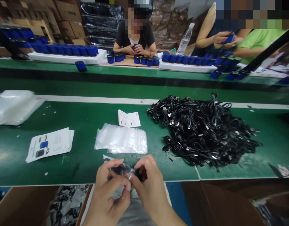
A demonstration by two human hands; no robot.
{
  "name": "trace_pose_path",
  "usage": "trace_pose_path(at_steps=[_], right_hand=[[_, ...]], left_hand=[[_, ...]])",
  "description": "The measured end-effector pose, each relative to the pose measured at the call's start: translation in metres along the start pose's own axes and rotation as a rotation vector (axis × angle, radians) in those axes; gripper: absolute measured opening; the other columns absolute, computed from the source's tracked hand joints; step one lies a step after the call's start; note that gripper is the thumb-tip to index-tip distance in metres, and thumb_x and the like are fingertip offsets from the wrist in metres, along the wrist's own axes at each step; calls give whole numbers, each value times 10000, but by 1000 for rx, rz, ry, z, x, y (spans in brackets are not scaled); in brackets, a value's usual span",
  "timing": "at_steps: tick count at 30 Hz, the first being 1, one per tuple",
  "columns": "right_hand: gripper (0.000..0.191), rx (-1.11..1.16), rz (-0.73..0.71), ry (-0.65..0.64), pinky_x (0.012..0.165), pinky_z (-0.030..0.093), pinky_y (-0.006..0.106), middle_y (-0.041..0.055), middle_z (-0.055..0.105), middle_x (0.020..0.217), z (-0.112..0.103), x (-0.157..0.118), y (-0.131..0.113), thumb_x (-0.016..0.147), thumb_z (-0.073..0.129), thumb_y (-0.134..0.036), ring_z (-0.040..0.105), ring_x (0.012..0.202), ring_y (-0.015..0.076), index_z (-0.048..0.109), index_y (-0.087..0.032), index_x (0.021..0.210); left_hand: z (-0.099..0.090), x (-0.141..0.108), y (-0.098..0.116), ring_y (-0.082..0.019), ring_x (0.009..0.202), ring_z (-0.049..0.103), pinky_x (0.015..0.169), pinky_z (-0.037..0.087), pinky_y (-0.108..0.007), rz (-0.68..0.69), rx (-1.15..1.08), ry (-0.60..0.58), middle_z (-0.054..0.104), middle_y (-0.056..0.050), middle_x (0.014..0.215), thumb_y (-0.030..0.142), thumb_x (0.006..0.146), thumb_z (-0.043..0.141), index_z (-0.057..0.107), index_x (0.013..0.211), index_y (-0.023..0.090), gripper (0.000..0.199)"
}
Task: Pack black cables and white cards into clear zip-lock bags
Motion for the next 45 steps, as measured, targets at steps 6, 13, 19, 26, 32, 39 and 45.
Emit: trace_pose_path(at_steps=[6, 13, 19, 26, 32, 39, 45], right_hand=[[153, 91, 71, -344, 509, 348, 194, -49, 546, 570, -3, 13, -1, 735, 577, -58, 476, 525, 96, 562, -178, 641], [77, 249, 140, -411, 514, 350, 196, -33, 593, 611, -8, 16, -4, 763, 595, -126, 493, 546, 91, 635, -173, 717], [254, 410, 250, -326, 637, 450, 256, 25, 627, 808, -14, 10, 6, 745, 684, -312, 569, 709, 147, 618, -173, 947], [140, 215, 223, -325, 583, 409, 246, -1, 568, 655, -18, 12, 7, 828, 570, -263, 524, 625, 138, 610, -164, 738], [164, 79, 26, -316, 559, 367, 210, -20, 521, 653, -23, 15, -3, 834, 561, -180, 488, 606, 109, 579, -169, 672], [134, 23, -91, -359, 606, 389, 219, -9, 555, 716, -22, 19, -8, 865, 539, -161, 517, 663, 117, 603, -179, 749], [132, 14, -138, -365, 634, 398, 234, -7, 561, 719, -16, 18, -9, 851, 557, -140, 529, 705, 132, 602, -183, 734]], left_hand=[[-16, 15, -3, -260, 1003, 544, 856, 437, -380, -40, 42, -115, 563, -41, 1172, 285, 756, 625, 653, 778, 270, 38], [-29, 41, -9, -195, 734, 608, 671, 469, -267, -403, -142, -546, 653, 9, 785, 369, 756, 646, 641, 1052, 257, 316], [-19, 41, -6, -122, 548, 473, 497, 357, -208, -385, -213, -362, 458, 34, 617, 363, 811, 550, 671, 655, 192, 261], [-23, 37, -20, -94, 526, 434, 463, 356, -177, -385, -320, -199, 448, 43, 650, 389, 823, 564, 633, 705, 196, 237], [-23, 37, -22, -111, 601, 520, 525, 417, -169, -243, -286, -209, 558, 22, 725, 327, 861, 532, 627, 751, 223, 179], [-27, 41, -14, -118, 594, 527, 544, 425, -179, -210, -189, -180, 549, 25, 686, 307, 879, 498, 593, 703, 210, 222], [-27, 42, -9, -148, 697, 587, 638, 447, -221, -226, -180, -355, 602, 9, 743, 291, 878, 502, 642, 757, 216, 200]])
Point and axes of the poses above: each hand's wrist, its own x-axis towards the middle knuckle, its own z-axis out of the palm, y = z × x, the point moved 2 cm from there along x, towards the middle knuckle
